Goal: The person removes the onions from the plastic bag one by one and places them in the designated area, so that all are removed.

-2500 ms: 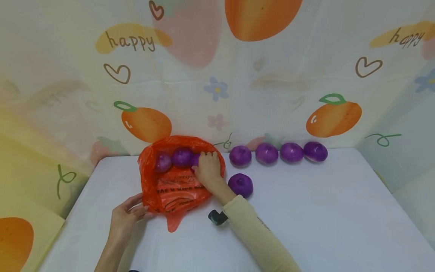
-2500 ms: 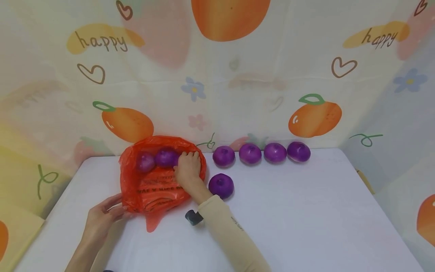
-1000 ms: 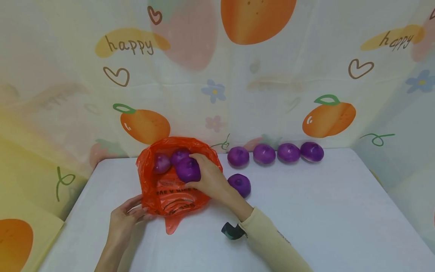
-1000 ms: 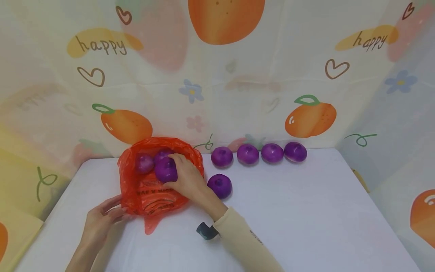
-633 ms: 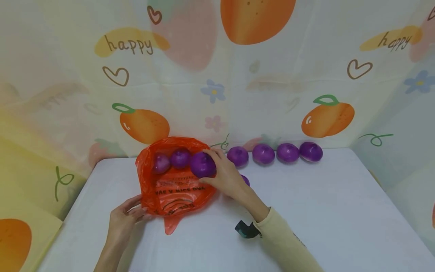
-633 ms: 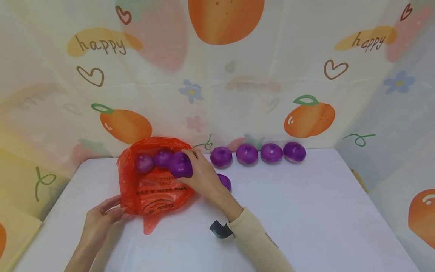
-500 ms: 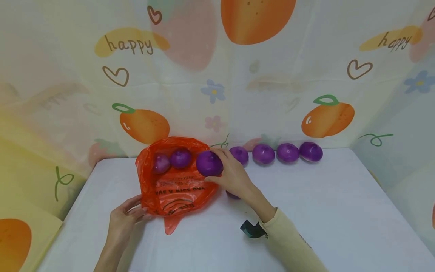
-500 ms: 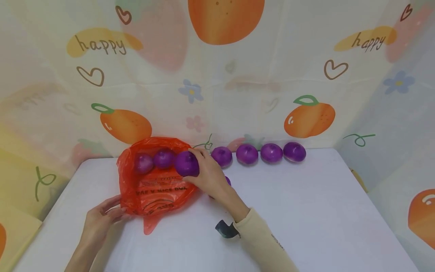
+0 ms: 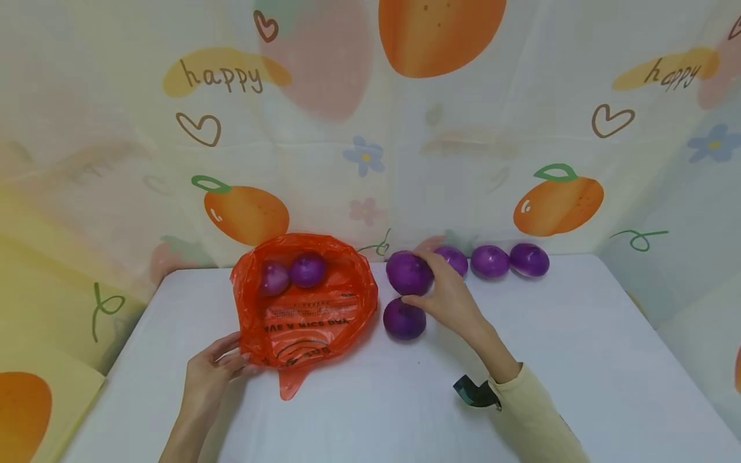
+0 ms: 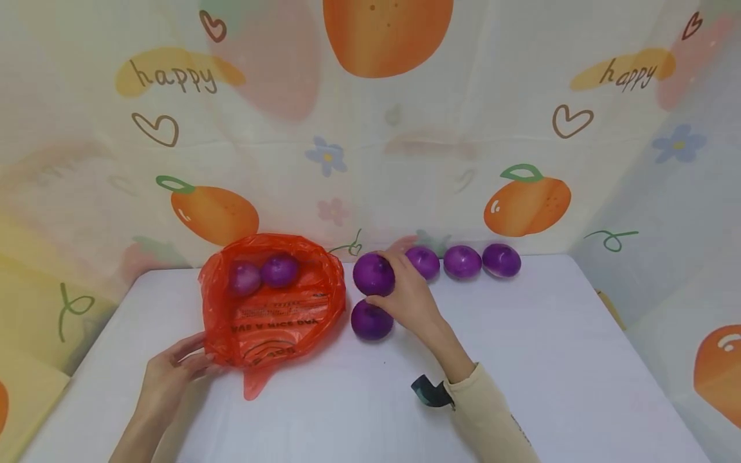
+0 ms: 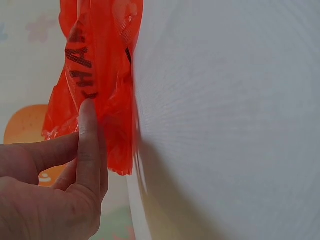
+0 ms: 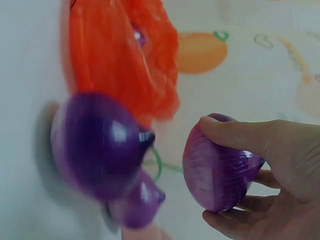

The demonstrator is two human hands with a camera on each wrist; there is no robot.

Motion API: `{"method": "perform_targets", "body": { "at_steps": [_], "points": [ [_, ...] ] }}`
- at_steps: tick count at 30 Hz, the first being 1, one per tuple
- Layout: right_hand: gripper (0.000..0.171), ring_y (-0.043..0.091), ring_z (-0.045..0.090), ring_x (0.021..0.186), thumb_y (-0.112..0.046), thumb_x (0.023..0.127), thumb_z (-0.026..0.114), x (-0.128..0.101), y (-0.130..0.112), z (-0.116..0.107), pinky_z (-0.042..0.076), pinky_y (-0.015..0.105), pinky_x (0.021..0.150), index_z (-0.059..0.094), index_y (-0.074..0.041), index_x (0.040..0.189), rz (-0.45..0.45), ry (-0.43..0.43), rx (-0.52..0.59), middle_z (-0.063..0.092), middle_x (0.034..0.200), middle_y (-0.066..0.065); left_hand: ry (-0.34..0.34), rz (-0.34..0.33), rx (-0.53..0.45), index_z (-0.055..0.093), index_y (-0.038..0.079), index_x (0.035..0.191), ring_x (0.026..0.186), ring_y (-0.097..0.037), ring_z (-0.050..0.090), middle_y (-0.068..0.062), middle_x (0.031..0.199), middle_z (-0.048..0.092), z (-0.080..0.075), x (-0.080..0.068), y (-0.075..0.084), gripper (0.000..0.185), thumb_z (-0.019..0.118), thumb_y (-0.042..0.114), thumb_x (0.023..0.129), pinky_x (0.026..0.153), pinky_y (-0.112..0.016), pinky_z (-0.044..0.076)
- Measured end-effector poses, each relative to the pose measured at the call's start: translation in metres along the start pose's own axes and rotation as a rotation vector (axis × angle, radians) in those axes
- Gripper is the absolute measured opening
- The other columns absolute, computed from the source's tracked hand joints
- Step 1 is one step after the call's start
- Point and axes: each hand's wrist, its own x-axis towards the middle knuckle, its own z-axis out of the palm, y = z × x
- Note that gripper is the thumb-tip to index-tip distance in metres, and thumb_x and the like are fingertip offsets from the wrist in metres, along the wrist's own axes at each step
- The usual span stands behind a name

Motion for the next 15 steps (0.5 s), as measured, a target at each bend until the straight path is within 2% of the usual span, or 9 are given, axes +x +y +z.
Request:
{"method": "perform_targets", "body": {
  "at_steps": [6, 12, 15],
  "points": [
    [0.081, 0.037, 0.047, 0.128, -0.014, 0.072, 0.087, -0.011, 0.027, -0.015, 0.038, 0.052, 0.109, 0.046, 0.0, 0.141, 0.036, 0.026, -0.023, 0.051, 0.138, 0.021, -0.006, 0.029, -0.013, 0.042, -0.003, 0.144, 0.082, -0.009, 0.07, -0.029, 0.137, 0.05, 0.001, -0.001, 0.0, 0.052, 0.058, -0.001, 0.095, 0.074, -0.025, 0.059],
    [0.08, 0.041, 0.05, 0.124, -0.009, 0.07, 0.088, -0.024, 0.051, -0.016, 0.041, 0.054, 0.106, 0.046, 0.005, 0.137, 0.035, 0.008, -0.1, 0.053, 0.133, 0.025, -0.031, 0.027, -0.023, 0.042, -0.005, 0.143, 0.081, -0.014, 0.072, -0.024, 0.12, 0.065, 0.001, -0.001, -0.001, 0.053, 0.061, 0.004, 0.095, 0.073, -0.027, 0.059],
    [0.078, 0.042, 0.05, 0.123, -0.007, 0.069, 0.088, -0.031, 0.06, -0.014, 0.041, 0.055, 0.105, 0.047, 0.006, 0.135, 0.053, -0.012, -0.113, 0.054, 0.132, 0.026, -0.022, 0.023, -0.015, 0.043, -0.004, 0.143, 0.082, -0.014, 0.072, -0.024, 0.121, 0.065, 0.001, -0.001, -0.001, 0.052, 0.061, 0.004, 0.095, 0.074, -0.027, 0.059]
  ]
}}
